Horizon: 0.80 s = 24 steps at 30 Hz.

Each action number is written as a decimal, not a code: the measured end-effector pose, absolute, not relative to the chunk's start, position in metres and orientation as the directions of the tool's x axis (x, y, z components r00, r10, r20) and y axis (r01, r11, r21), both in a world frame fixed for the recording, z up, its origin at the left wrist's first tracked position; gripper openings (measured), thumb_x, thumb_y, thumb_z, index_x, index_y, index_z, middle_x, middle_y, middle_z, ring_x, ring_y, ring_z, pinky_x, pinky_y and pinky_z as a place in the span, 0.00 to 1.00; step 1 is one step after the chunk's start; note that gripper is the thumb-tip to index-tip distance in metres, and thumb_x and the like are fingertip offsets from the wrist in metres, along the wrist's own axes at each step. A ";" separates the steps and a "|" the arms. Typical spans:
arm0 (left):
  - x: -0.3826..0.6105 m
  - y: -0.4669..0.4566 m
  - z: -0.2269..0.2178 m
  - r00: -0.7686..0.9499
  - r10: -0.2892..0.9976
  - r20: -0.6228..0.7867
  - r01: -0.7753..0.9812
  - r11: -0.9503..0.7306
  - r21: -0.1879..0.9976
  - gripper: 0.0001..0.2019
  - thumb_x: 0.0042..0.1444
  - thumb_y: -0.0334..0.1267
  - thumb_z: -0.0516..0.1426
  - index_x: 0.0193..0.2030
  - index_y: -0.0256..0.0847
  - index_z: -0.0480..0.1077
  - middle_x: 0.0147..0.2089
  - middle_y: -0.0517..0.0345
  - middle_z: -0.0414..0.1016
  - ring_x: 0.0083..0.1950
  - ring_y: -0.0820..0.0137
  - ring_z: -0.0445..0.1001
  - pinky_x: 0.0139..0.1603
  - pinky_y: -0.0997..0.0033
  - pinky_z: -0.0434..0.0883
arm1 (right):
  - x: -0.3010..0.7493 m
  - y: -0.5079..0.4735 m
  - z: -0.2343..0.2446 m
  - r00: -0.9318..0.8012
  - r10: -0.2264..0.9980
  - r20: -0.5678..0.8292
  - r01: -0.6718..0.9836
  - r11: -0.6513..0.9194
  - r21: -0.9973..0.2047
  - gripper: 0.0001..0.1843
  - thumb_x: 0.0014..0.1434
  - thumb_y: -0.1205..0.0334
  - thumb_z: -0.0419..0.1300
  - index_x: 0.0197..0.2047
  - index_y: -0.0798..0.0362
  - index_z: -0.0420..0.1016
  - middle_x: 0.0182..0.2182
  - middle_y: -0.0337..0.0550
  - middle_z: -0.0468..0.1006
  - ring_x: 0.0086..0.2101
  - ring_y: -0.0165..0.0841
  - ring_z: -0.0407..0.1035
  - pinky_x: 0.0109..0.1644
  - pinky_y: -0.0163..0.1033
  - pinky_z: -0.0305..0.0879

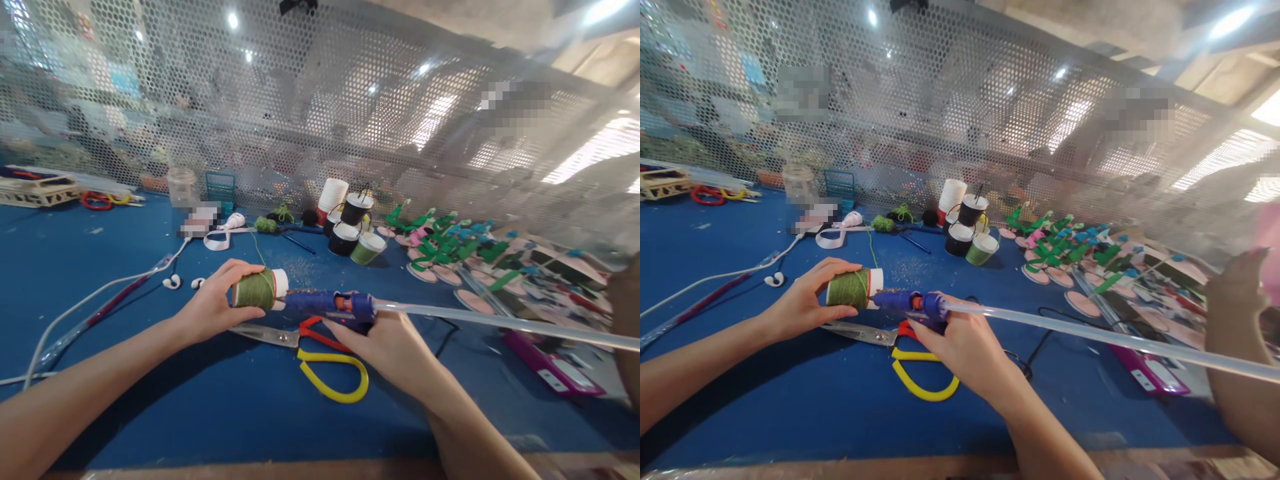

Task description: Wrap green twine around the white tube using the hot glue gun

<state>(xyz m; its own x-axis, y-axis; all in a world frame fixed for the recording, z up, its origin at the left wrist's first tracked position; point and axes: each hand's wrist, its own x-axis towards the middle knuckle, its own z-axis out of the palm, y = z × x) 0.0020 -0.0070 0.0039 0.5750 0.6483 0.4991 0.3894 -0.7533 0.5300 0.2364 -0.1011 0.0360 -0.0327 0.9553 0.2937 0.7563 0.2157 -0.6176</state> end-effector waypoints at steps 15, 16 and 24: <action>0.002 -0.013 -0.001 0.670 0.473 0.572 0.337 -0.880 0.333 0.22 0.53 0.30 0.56 0.55 0.44 0.58 0.53 0.48 0.59 0.55 0.61 0.62 0.55 0.55 0.65 | 0.269 -0.047 0.025 0.325 0.943 0.067 0.329 -0.046 -0.943 0.16 0.42 0.51 0.63 0.20 0.56 0.67 0.18 0.39 0.71 0.19 0.25 0.62 0.21 0.31 0.60; 0.002 -0.014 -0.002 0.670 0.465 0.579 0.333 -0.885 0.326 0.23 0.53 0.29 0.55 0.55 0.44 0.57 0.53 0.48 0.59 0.56 0.60 0.62 0.55 0.55 0.65 | 0.272 -0.042 0.021 0.324 0.946 0.033 0.349 -0.086 -0.933 0.16 0.44 0.52 0.62 0.20 0.56 0.67 0.17 0.39 0.70 0.18 0.25 0.62 0.20 0.31 0.59; 0.004 -0.020 0.004 0.708 0.363 0.606 0.278 -0.932 0.232 0.25 0.53 0.28 0.56 0.56 0.47 0.55 0.53 0.47 0.60 0.54 0.59 0.63 0.52 0.53 0.67 | 0.283 -0.018 -0.006 0.371 0.929 -0.012 0.637 -0.264 -0.724 0.18 0.49 0.52 0.59 0.15 0.52 0.60 0.11 0.39 0.67 0.15 0.30 0.64 0.18 0.33 0.57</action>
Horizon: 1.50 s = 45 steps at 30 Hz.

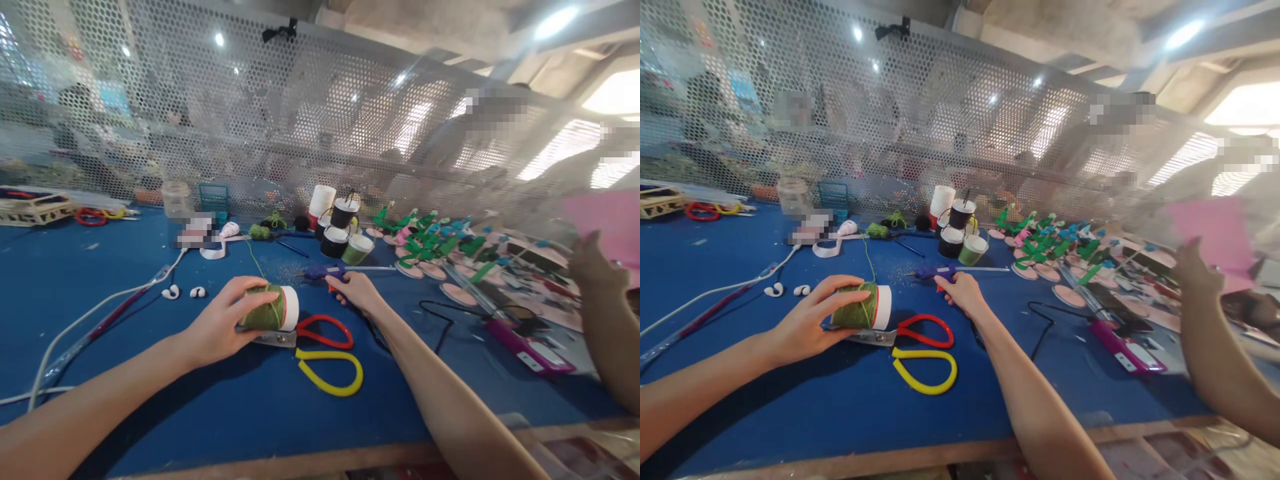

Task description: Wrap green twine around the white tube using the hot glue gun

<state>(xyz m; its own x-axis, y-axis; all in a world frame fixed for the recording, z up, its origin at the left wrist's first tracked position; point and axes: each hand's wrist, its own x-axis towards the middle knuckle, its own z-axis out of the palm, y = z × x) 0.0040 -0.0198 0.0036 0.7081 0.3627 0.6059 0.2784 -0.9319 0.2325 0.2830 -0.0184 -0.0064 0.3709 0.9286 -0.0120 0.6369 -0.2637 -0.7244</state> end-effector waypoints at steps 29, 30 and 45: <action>0.007 -0.035 0.003 0.784 0.227 0.578 0.184 -0.974 0.133 0.22 0.52 0.28 0.58 0.54 0.43 0.62 0.52 0.46 0.59 0.54 0.61 0.64 0.49 0.61 0.70 | 0.202 -0.051 0.027 -0.157 0.984 -0.083 -0.031 -0.089 -0.996 0.22 0.40 0.43 0.64 0.24 0.56 0.74 0.24 0.38 0.73 0.26 0.27 0.64 0.34 0.36 0.59; 0.007 -0.035 0.003 0.786 0.227 0.575 0.187 -0.974 0.129 0.22 0.52 0.28 0.58 0.54 0.43 0.62 0.52 0.46 0.59 0.53 0.61 0.64 0.49 0.61 0.71 | 0.203 -0.052 0.026 -0.160 0.984 -0.073 0.029 -0.069 -0.997 0.24 0.42 0.40 0.61 0.24 0.56 0.74 0.24 0.38 0.73 0.26 0.27 0.63 0.34 0.35 0.59; 0.008 -0.040 0.004 0.824 0.237 0.515 0.209 -0.971 0.113 0.27 0.49 0.26 0.59 0.55 0.52 0.61 0.55 0.49 0.56 0.56 0.57 0.63 0.51 0.54 0.69 | 0.197 -0.056 0.025 -0.237 0.969 -0.075 -0.019 -0.082 -0.996 0.15 0.37 0.54 0.68 0.26 0.55 0.74 0.25 0.37 0.73 0.28 0.27 0.65 0.33 0.35 0.60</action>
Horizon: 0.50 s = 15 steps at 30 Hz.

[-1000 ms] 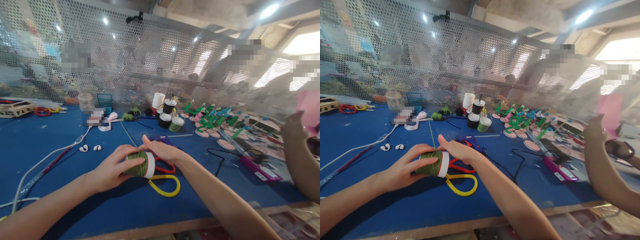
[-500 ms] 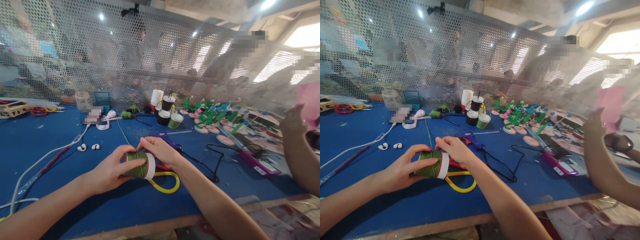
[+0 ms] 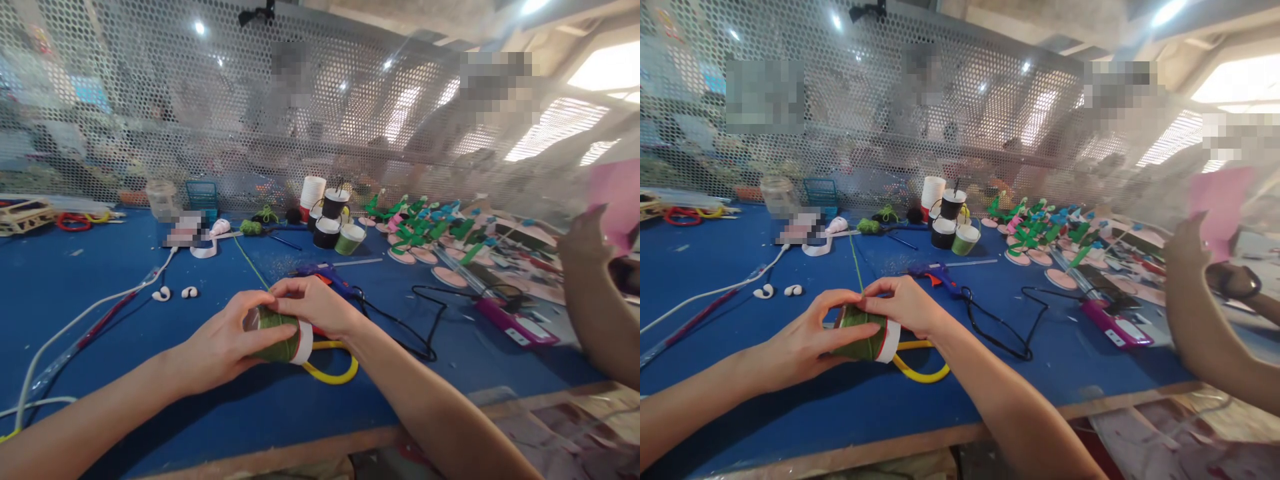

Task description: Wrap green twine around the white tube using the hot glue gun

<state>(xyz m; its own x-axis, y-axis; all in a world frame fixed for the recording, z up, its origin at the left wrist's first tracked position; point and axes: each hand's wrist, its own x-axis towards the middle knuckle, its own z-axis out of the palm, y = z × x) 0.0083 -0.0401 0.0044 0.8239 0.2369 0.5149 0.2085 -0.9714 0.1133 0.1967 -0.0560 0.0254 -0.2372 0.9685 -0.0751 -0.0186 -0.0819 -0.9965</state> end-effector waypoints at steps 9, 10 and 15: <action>0.008 -0.038 0.001 0.797 0.271 0.539 0.207 -0.962 0.177 0.25 0.53 0.32 0.58 0.57 0.48 0.59 0.55 0.47 0.54 0.57 0.57 0.60 0.53 0.55 0.68 | 0.201 -0.056 0.030 -0.175 0.980 -0.093 0.021 -0.091 -0.996 0.17 0.36 0.53 0.68 0.25 0.56 0.72 0.20 0.34 0.71 0.23 0.24 0.62 0.29 0.34 0.58; 0.007 -0.037 0.001 0.792 0.296 0.534 0.213 -0.954 0.211 0.25 0.53 0.33 0.59 0.57 0.48 0.58 0.55 0.47 0.54 0.56 0.58 0.61 0.53 0.56 0.68 | 0.202 -0.055 0.031 -0.149 0.987 -0.056 0.015 -0.055 -0.998 0.16 0.37 0.53 0.67 0.25 0.56 0.72 0.21 0.34 0.71 0.23 0.24 0.62 0.29 0.34 0.58; 0.007 -0.031 0.007 0.759 0.474 0.446 0.290 -0.859 0.421 0.28 0.50 0.44 0.60 0.57 0.44 0.57 0.53 0.47 0.61 0.54 0.60 0.65 0.53 0.58 0.67 | 0.207 -0.053 0.034 0.011 0.985 0.172 -0.025 0.172 -0.985 0.12 0.46 0.54 0.63 0.24 0.55 0.68 0.22 0.35 0.72 0.24 0.24 0.61 0.30 0.33 0.57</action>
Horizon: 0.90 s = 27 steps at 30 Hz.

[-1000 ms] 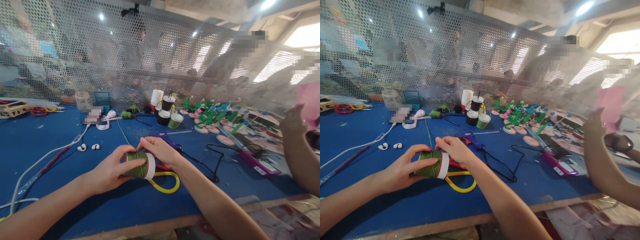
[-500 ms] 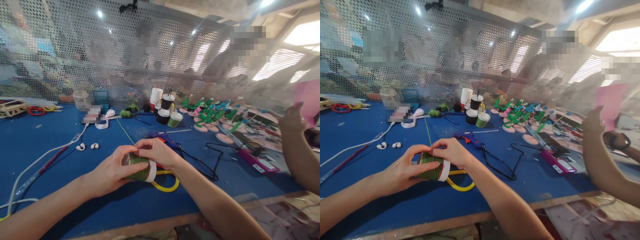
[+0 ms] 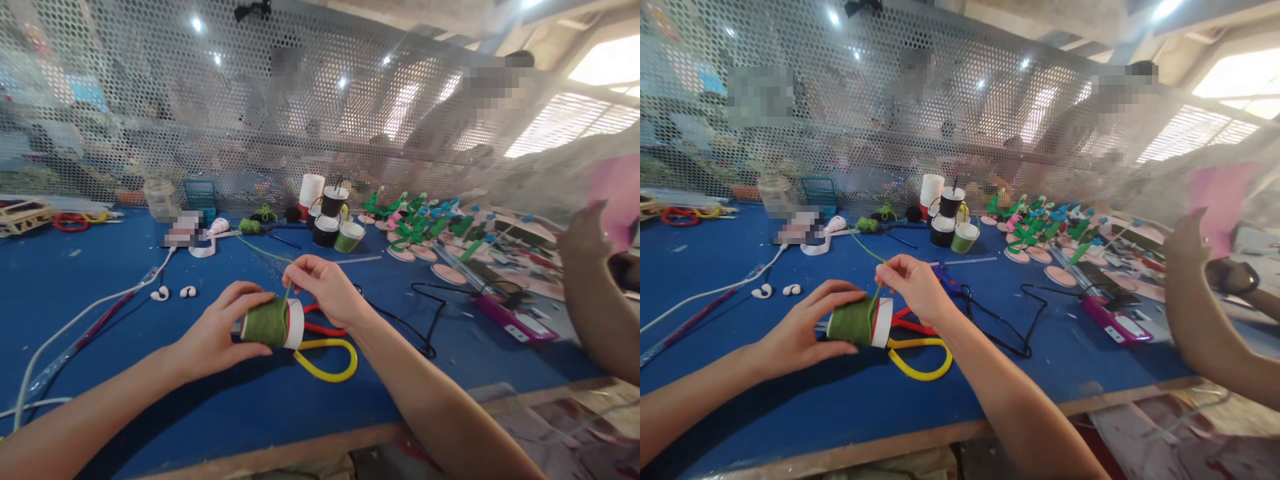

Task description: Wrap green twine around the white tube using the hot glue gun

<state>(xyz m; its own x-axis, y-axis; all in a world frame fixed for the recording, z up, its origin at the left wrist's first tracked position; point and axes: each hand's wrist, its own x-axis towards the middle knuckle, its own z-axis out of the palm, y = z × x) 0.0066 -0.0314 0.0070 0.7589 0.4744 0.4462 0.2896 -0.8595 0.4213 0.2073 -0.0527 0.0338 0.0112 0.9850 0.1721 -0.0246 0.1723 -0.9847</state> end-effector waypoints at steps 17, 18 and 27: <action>0.011 -0.034 0.012 0.752 0.545 0.369 0.318 -0.792 0.521 0.27 0.47 0.47 0.61 0.52 0.39 0.63 0.48 0.49 0.69 0.48 0.63 0.70 0.48 0.64 0.69 | 0.213 -0.044 0.028 0.196 0.926 0.324 0.082 0.314 -0.946 0.16 0.48 0.50 0.60 0.23 0.52 0.63 0.17 0.34 0.66 0.20 0.25 0.58 0.26 0.34 0.55; 0.011 -0.035 0.011 0.749 0.545 0.377 0.313 -0.793 0.523 0.26 0.47 0.47 0.61 0.52 0.38 0.63 0.48 0.49 0.68 0.48 0.63 0.70 0.48 0.64 0.69 | 0.213 -0.044 0.028 0.194 0.924 0.329 0.091 0.317 -0.944 0.16 0.49 0.50 0.60 0.23 0.52 0.63 0.17 0.34 0.66 0.20 0.25 0.58 0.26 0.34 0.55; 0.013 -0.039 0.010 0.761 0.564 0.321 0.345 -0.770 0.536 0.26 0.47 0.51 0.60 0.50 0.38 0.65 0.41 0.51 0.70 0.40 0.64 0.72 0.38 0.67 0.71 | 0.209 -0.049 0.031 0.211 0.894 0.395 0.107 0.380 -0.919 0.16 0.50 0.49 0.59 0.24 0.52 0.62 0.18 0.34 0.66 0.21 0.25 0.59 0.26 0.34 0.57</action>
